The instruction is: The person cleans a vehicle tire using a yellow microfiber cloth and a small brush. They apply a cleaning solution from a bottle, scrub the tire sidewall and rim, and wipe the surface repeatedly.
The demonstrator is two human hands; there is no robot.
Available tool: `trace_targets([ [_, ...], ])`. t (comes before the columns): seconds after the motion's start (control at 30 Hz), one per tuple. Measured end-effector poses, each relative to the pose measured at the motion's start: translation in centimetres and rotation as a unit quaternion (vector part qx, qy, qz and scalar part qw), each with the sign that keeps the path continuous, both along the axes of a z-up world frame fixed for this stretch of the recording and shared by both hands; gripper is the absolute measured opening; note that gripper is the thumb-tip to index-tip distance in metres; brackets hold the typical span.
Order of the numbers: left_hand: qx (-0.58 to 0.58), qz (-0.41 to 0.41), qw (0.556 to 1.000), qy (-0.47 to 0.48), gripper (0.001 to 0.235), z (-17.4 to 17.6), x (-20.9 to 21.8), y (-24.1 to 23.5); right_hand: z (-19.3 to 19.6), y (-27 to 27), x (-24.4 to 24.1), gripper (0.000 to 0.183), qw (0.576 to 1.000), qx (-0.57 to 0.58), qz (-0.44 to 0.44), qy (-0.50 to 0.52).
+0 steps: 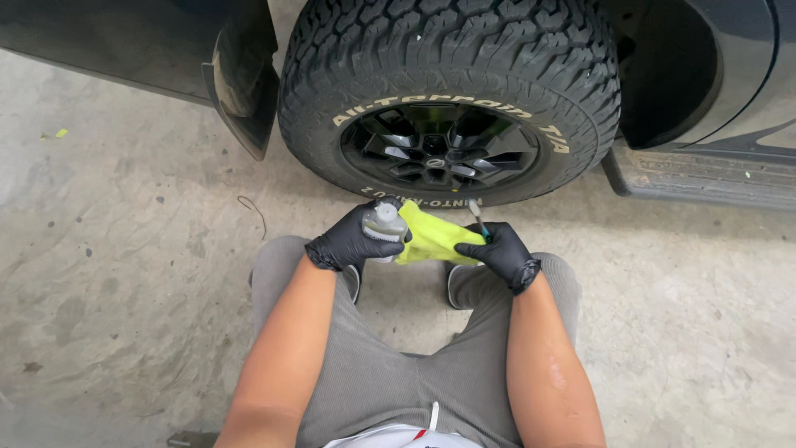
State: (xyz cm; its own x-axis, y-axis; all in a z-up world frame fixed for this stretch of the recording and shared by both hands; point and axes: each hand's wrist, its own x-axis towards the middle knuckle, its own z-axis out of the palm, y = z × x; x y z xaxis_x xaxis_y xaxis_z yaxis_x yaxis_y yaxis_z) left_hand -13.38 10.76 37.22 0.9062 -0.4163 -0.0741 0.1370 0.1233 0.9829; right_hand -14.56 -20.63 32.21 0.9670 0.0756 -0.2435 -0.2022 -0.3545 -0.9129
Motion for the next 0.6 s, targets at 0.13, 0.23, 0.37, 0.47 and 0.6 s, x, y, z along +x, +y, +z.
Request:
trace_targets([
  [0.13, 0.085, -0.030, 0.995, -0.050, 0.067, -3.6, 0.7, 1.6, 1.0, -0.7, 0.2, 0.018, 0.986, 0.154, -0.069, -0.013],
  [0.23, 0.126, -0.053, 0.985, -0.110, 0.069, -0.6, 0.4, 2.2, 0.8, 0.1, -0.6, 0.017, 0.963, 0.262, -0.069, 0.002],
  [0.37, 0.068, -0.112, 0.986, -0.104, 0.096, 1.5, -0.4, -0.8, -0.8, 1.4, -0.6, 0.012, 0.959, 0.282, -0.035, 0.002],
  [0.47, 0.002, -0.137, 0.989, -0.063, 0.108, -0.6, -1.4, -3.5, -1.2, 2.2, -0.4, 0.015, 0.914, 0.399, -0.071, 0.000],
  [0.6, -0.030, -0.102, 0.994, 0.008, 0.062, -2.7, -2.0, -5.4, -1.0, 1.8, -0.6, 0.014, 0.918, 0.380, -0.114, 0.001],
])
